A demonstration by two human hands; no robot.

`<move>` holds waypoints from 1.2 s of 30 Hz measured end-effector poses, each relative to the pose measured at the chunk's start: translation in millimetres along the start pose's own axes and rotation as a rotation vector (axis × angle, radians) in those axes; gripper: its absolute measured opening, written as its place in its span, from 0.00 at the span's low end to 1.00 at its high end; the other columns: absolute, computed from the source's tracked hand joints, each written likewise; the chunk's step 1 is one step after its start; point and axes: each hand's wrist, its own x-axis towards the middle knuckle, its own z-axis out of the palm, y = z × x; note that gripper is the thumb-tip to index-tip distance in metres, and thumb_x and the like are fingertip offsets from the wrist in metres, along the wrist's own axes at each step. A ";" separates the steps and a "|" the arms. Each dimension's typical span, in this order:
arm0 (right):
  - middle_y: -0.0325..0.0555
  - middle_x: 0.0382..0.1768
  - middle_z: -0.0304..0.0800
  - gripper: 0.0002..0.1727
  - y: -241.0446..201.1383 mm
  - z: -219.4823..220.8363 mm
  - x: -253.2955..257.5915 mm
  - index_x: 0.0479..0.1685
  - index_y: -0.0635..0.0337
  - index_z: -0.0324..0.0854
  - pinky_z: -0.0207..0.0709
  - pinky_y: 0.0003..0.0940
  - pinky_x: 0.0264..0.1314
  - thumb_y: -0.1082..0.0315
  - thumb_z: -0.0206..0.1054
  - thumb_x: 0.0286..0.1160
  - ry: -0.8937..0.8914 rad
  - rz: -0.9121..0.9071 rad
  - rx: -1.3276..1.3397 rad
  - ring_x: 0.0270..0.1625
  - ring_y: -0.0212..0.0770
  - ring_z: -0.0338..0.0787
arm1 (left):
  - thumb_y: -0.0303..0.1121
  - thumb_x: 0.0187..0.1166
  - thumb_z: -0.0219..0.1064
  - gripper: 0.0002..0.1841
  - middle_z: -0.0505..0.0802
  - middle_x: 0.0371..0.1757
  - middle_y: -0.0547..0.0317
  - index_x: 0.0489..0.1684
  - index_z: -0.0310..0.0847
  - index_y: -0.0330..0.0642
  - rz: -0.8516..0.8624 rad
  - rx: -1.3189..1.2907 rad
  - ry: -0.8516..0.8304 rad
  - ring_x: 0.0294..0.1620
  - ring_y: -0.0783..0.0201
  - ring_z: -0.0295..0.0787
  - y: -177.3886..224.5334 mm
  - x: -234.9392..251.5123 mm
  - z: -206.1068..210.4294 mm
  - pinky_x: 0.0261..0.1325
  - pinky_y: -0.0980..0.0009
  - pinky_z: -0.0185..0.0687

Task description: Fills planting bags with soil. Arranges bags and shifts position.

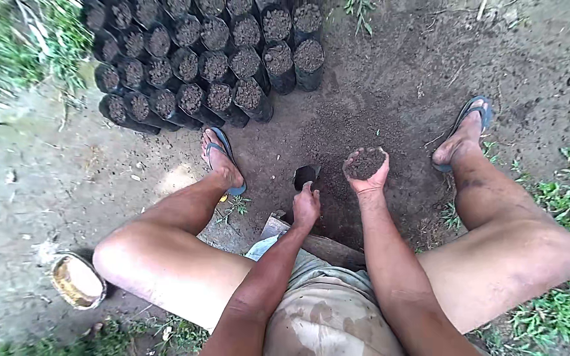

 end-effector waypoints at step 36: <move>0.52 0.56 0.96 0.23 96.3 18.2 -15.5 0.53 0.67 0.90 0.75 0.46 0.81 0.63 0.48 0.93 -0.263 -0.469 -1.261 0.71 0.46 0.88 | 0.52 0.90 0.50 0.20 0.98 0.51 0.58 0.66 0.88 0.67 0.020 0.269 0.049 0.52 0.49 0.96 -12.9 7.0 -23.2 0.50 0.39 0.87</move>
